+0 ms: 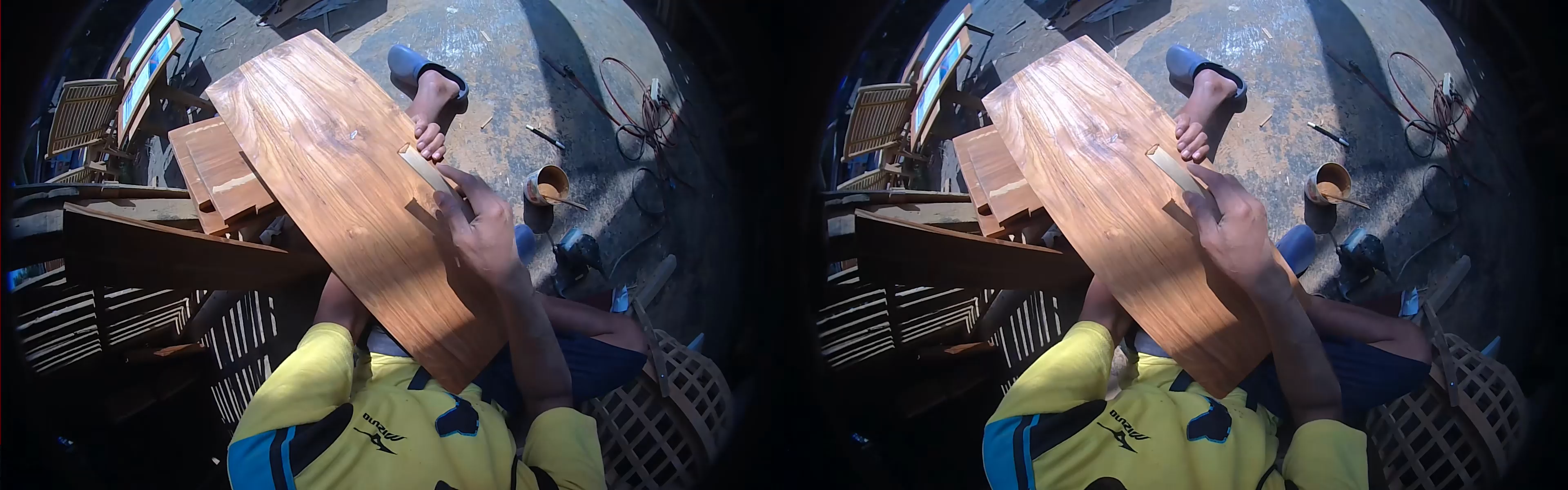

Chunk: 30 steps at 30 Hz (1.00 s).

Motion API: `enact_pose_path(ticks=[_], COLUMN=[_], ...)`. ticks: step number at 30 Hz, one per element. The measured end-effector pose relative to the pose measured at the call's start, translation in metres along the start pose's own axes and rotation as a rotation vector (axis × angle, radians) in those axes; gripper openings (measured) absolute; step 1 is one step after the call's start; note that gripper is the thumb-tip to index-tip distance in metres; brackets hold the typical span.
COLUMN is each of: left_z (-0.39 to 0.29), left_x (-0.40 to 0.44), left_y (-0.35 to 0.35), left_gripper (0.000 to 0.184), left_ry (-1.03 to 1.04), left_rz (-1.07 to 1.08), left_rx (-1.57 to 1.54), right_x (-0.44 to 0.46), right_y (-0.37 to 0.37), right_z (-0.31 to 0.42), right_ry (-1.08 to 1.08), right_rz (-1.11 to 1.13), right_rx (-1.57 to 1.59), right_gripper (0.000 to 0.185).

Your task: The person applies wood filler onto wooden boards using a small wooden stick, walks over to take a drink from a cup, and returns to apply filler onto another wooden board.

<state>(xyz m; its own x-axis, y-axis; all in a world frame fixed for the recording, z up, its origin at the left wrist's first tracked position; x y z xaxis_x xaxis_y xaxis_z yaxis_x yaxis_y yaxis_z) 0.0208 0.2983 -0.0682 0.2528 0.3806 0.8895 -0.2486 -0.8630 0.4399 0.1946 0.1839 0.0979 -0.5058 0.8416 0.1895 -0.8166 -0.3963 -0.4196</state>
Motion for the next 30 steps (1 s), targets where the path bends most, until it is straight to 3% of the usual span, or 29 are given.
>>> enact_pose_path(ticks=[2, 4, 5, 8, 11, 13, 15, 17, 18, 19, 21, 23, 26, 28, 30], left_z=[0.005, 0.016, 0.012, 0.01, 0.01, 0.011, 0.008, 0.004, 0.001, -0.003, -0.022, -0.049, -0.095, -0.131, -0.152], left_x=[-0.001, -0.015, -0.02, -0.007, -0.001, 0.003, 0.009, 0.018, 0.02, 0.03, 0.052, 0.082, 0.113, 0.125, 0.13], left_y=[0.009, -0.021, -0.041, -0.033, -0.03, -0.029, -0.027, -0.027, -0.033, -0.034, -0.033, -0.025, -0.014, 0.004, 0.001], left_gripper=[0.022, 0.025, 0.029, 0.028, 0.027, 0.026, 0.025, 0.025, 0.024, 0.024, 0.023, 0.023, 0.022, 0.019, 0.028], left_ry=[0.049, 0.064, 0.049, 0.084, 0.109, 0.12, 0.135, 0.149, 0.156, 0.167, 0.205, 0.228, 0.177, -0.002, -0.036], left_rz=[-0.151, -0.053, 0.051, 0.093, 0.109, 0.129, 0.143, 0.162, 0.175, 0.193, 0.229, 0.249, 0.209, 0.139, 0.253], left_rx=[-0.017, -0.024, -0.019, 0.016, 0.033, 0.038, 0.056, 0.065, 0.063, 0.06, 0.061, 0.075, 0.152, 0.298, 0.352], right_x=[0.012, 0.013, 0.009, -0.008, -0.024, -0.027, -0.025, -0.02, -0.017, -0.01, 0.011, 0.014, -0.024, -0.059, -0.094], right_y=[-0.011, -0.031, -0.039, -0.048, -0.04, -0.029, -0.026, -0.03, -0.031, -0.037, -0.062, -0.091, -0.115, -0.112, -0.094], right_z=[-0.002, -0.007, -0.02, -0.077, -0.1, -0.107, -0.101, -0.088, -0.086, -0.077, -0.048, -0.026, -0.023, -0.013, -0.02], right_ry=[0.117, 0.399, 0.412, 0.334, 0.299, 0.486, 0.465, 0.478, 0.351, 0.355, 0.197, 0.162, 0.36, 0.494, 0.471], right_rz=[0.009, 0.071, 0.061, 0.076, 0.103, 0.276, 0.258, 0.202, 0.132, 0.117, -0.129, -0.342, -0.429, -0.445, -0.526], right_rx=[0.003, -0.072, -0.192, -0.296, -0.123, -0.07, -0.028, -0.099, -0.19, -0.198, -0.538, -0.558, -0.464, -0.269, -0.215], right_gripper=[0.039, 0.048, 0.049, 0.045, 0.043, 0.043, 0.044, 0.041, 0.039, 0.039, 0.035, 0.035, 0.032, 0.031, 0.039])
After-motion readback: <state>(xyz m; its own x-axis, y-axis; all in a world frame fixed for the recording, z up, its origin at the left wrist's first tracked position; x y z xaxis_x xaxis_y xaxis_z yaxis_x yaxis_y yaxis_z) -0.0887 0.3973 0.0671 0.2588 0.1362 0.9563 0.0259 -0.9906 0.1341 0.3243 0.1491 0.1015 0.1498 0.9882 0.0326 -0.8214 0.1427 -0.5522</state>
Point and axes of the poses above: each hand's wrist, its own x-axis towards the middle knuckle, its own y-axis out of the palm, z = x × y, the point moved 3 cm from there along x, towards the middle knuckle, and after that the axes turned 6 degrees about z, right-handed, at the moved point
